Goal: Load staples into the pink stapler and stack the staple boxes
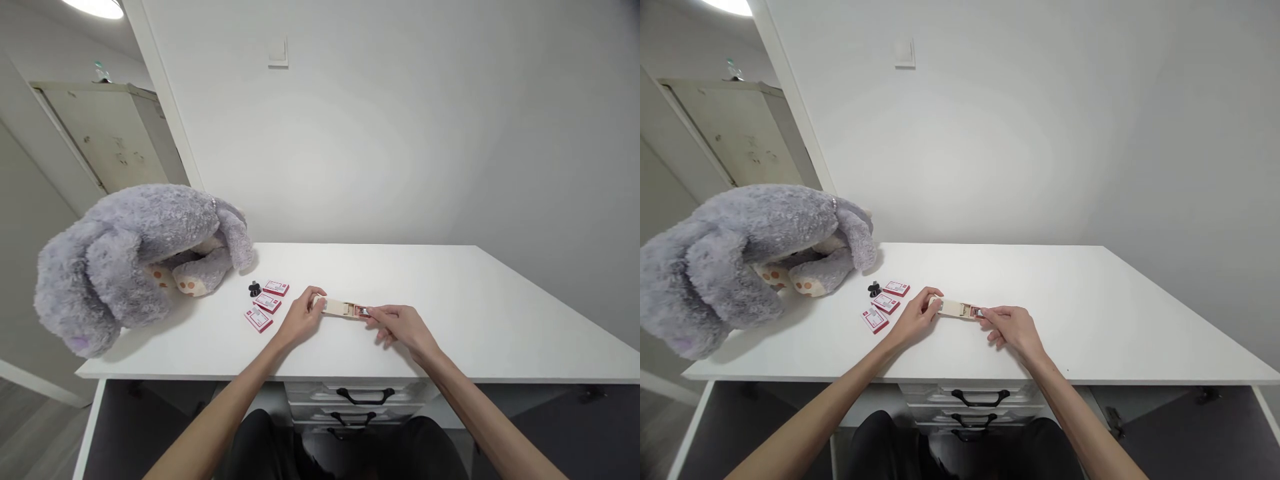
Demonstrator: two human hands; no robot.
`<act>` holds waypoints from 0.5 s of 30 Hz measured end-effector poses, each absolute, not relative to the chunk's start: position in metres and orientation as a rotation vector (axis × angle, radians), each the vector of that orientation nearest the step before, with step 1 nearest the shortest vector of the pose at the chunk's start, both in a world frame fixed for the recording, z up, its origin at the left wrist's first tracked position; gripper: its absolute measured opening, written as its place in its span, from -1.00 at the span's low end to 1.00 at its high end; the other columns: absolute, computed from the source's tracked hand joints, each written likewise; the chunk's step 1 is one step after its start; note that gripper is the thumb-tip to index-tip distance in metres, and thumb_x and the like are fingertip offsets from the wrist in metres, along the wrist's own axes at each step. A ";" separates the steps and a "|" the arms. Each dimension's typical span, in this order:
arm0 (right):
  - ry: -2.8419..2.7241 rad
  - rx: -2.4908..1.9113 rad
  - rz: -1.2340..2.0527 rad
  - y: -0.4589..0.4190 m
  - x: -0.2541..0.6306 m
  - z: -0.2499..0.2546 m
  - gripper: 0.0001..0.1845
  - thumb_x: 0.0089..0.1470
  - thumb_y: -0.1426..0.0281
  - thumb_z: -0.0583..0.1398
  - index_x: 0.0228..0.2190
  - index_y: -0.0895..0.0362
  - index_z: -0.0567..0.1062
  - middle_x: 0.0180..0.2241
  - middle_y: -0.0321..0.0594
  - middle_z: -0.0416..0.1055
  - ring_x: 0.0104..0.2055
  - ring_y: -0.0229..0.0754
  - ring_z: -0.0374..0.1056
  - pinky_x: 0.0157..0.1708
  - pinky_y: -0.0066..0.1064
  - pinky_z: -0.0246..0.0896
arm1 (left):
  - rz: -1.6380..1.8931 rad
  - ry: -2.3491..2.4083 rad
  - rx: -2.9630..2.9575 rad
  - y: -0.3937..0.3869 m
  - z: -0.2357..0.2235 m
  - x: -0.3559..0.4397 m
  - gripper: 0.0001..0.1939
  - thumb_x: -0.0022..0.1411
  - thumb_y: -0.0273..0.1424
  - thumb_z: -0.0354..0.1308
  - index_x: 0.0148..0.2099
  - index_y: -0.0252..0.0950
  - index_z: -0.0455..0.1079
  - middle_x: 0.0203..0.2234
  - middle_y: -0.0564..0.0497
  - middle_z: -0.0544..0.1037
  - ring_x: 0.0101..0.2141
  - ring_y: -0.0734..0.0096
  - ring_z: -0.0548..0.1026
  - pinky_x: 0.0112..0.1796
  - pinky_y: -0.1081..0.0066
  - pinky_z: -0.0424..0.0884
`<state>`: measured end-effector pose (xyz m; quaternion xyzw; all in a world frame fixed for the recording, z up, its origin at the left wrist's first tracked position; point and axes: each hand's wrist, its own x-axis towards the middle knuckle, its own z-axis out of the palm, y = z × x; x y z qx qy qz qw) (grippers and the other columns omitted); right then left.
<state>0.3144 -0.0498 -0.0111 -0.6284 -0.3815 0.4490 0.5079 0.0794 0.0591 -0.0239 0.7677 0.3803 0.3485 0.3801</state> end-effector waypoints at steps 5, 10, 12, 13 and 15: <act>-0.959 -1.543 1.060 -0.048 0.317 -0.015 -0.64 0.09 0.13 0.40 -0.41 0.22 0.67 -0.35 0.02 0.67 -0.66 -0.28 0.42 -0.75 -0.50 0.35 | 0.893 0.971 1.978 0.059 -0.023 0.079 -0.73 0.40 -0.16 0.05 -0.03 -0.19 0.42 -0.50 0.14 0.32 -0.45 0.38 0.31 -0.37 0.41 0.19; -0.977 -1.608 0.982 -0.050 0.313 -0.013 -0.66 0.10 0.14 0.38 -0.39 0.21 0.68 -0.38 -0.03 0.67 -0.66 -0.26 0.44 -0.73 -0.49 0.36 | 0.894 0.970 1.964 0.059 -0.023 0.079 -0.74 0.39 -0.18 0.05 -0.02 -0.19 0.41 -0.52 0.16 0.27 -0.46 0.39 0.28 -0.38 0.42 0.16; -0.972 -1.621 0.950 -0.051 0.310 -0.011 -0.67 0.10 0.15 0.39 -0.38 0.21 0.68 -0.38 -0.04 0.67 -0.66 -0.26 0.43 -0.73 -0.49 0.35 | 0.888 0.969 1.961 0.058 -0.022 0.079 -0.74 0.38 -0.17 0.05 -0.02 -0.19 0.41 -0.53 0.17 0.24 -0.46 0.39 0.27 -0.38 0.42 0.15; -0.967 -1.620 0.945 -0.051 0.308 -0.011 -0.68 0.11 0.16 0.39 -0.37 0.20 0.68 -0.38 -0.05 0.67 -0.66 -0.26 0.43 -0.73 -0.49 0.35 | 0.887 0.969 1.958 0.058 -0.022 0.079 -0.73 0.38 -0.17 0.05 -0.02 -0.19 0.41 -0.53 0.17 0.23 -0.46 0.39 0.26 -0.38 0.42 0.15; -0.947 -1.594 0.959 -0.051 0.305 -0.011 -0.68 0.13 0.16 0.37 -0.36 0.20 0.67 -0.37 -0.04 0.67 -0.65 -0.27 0.44 -0.70 -0.48 0.37 | 0.892 0.968 1.950 0.057 -0.021 0.079 -0.73 0.37 -0.17 0.06 -0.03 -0.19 0.41 -0.53 0.17 0.24 -0.46 0.38 0.27 -0.38 0.42 0.15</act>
